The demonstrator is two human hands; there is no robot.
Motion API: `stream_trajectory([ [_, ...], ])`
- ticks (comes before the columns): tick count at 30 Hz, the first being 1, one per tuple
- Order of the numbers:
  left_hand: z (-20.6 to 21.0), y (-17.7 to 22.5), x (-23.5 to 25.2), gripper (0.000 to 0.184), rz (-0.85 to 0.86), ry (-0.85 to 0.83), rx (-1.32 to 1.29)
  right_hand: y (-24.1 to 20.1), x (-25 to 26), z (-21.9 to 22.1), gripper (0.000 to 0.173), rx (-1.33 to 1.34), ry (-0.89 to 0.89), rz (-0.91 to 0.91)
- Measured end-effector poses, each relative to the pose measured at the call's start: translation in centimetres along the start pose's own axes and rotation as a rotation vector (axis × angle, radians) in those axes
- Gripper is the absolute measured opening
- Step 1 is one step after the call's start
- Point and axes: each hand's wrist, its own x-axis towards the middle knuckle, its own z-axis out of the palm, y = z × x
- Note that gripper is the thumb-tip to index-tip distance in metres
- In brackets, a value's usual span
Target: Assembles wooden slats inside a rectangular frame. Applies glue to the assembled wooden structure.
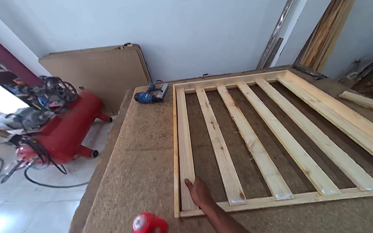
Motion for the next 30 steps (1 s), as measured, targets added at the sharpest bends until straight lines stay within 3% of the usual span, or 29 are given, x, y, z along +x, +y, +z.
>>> stream_trajectory([
  [3, 2.1, 4.2, -2.4, 0.075, 0.041, -0.067, -0.105, 0.0, -5.6, -3.3, 0.077, -0.050, -0.014, -0.286],
  [5, 3.9, 7.2, -4.5, 0.081, -0.034, -0.143, -0.119, 1.1, -10.9, -4.9, 0.078, 0.107, -0.237, -0.481],
  [7, 6.0, 9.9, -6.0, 0.075, -0.131, -0.289, -0.069, 1.8, -14.9, -5.2, 0.081, 0.260, -0.484, -0.524],
  [8, 6.6, 10.7, -6.5, 0.073, -0.151, -0.403, 0.002, 2.2, -16.3, -5.4, 0.082, 0.301, -0.523, -0.466],
  [10, 7.3, 12.1, -6.7, 0.068, -0.179, -0.645, 0.196, 3.7, -17.4, -7.3, 0.073, 0.350, -0.490, -0.336],
  [13, 6.3, 12.2, -7.1, 0.064, -0.208, -0.816, 0.351, 7.0, -17.3, -13.3, 0.067, 0.395, -0.162, -0.314],
  [15, 4.9, 10.2, -7.4, 0.059, -0.218, -0.739, 0.327, 8.7, -16.4, -16.8, 0.068, 0.482, 0.156, -0.349],
  [17, 3.4, 7.6, -8.0, 0.052, -0.265, -0.567, 0.327, 10.0, -14.6, -19.3, 0.067, 0.288, 0.315, -0.304],
  [20, 1.4, 4.0, -8.6, 0.053, -0.299, -0.389, 0.452, 11.2, -13.0, -22.0, 0.052, -0.315, 0.019, -0.218],
  [23, -0.4, 2.0, -9.8, 0.060, -0.382, -0.394, 0.585, 8.6, -13.8, -22.4, 0.055, -0.527, -0.128, -0.272],
  [27, -2.0, 0.0, -11.3, 0.063, -0.472, -0.433, 0.665, 2.8, -16.0, -23.9, 0.061, -0.315, 0.126, -0.601],
  [30, -3.1, -1.4, -12.3, 0.065, -0.515, -0.415, 0.671, -0.6, -14.9, -22.4, 0.076, 0.308, 0.205, -0.899],
])
